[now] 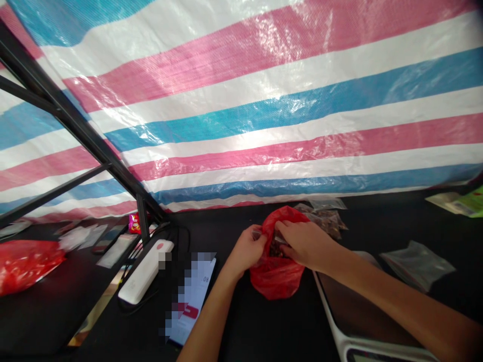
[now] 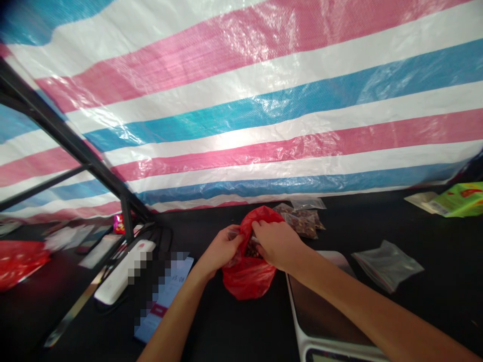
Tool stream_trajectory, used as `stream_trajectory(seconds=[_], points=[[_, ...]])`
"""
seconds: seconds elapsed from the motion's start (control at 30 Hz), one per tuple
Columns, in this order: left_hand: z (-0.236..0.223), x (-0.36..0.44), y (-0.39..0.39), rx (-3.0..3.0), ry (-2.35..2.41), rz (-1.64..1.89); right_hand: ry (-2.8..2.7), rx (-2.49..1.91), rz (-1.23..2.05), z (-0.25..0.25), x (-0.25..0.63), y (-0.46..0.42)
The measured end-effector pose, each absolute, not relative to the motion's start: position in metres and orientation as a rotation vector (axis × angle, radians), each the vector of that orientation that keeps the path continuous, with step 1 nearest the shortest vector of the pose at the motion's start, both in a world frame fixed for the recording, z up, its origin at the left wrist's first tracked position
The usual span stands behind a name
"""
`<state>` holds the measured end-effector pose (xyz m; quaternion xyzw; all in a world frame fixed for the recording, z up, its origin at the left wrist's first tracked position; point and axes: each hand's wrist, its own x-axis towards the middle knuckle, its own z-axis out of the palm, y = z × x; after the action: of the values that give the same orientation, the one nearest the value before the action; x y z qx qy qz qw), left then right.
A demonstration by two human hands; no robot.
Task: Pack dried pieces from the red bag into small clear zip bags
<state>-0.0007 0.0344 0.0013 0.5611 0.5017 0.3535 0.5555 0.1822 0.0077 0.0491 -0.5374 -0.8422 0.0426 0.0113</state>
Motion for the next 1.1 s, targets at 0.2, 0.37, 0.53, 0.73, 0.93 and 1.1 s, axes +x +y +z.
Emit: stream_trajectory(seconds=[0.2, 0.37, 0.53, 0.73, 0.93, 1.1], points=[[0.0, 0.0, 0.036, 1.319, 1.165, 0.826, -2.572, -1.775, 0.122, 0.05, 0.182, 0.009], [0.007, 0.002, 0.035, 1.3, 1.127, 0.929, -2.579, -1.752, 0.151, 0.051, 0.184, 0.01], [0.011, -0.001, 0.038, 1.136, 1.122, 0.955, -2.543, -1.758, 0.168, 0.051, 0.184, 0.011], [0.004, -0.002, 0.042, 1.119, 1.169, 0.984, -2.5, -1.778, 0.224, 0.05, 0.186, 0.012], [0.009, 0.001, 0.039, 1.202, 1.125, 1.037, -2.453, -1.819, 0.242, 0.047, 0.185, 0.015], [0.005, -0.001, 0.041, 1.257, 1.154, 1.04, -2.441, -1.825, 0.242, 0.047, 0.186, 0.016]])
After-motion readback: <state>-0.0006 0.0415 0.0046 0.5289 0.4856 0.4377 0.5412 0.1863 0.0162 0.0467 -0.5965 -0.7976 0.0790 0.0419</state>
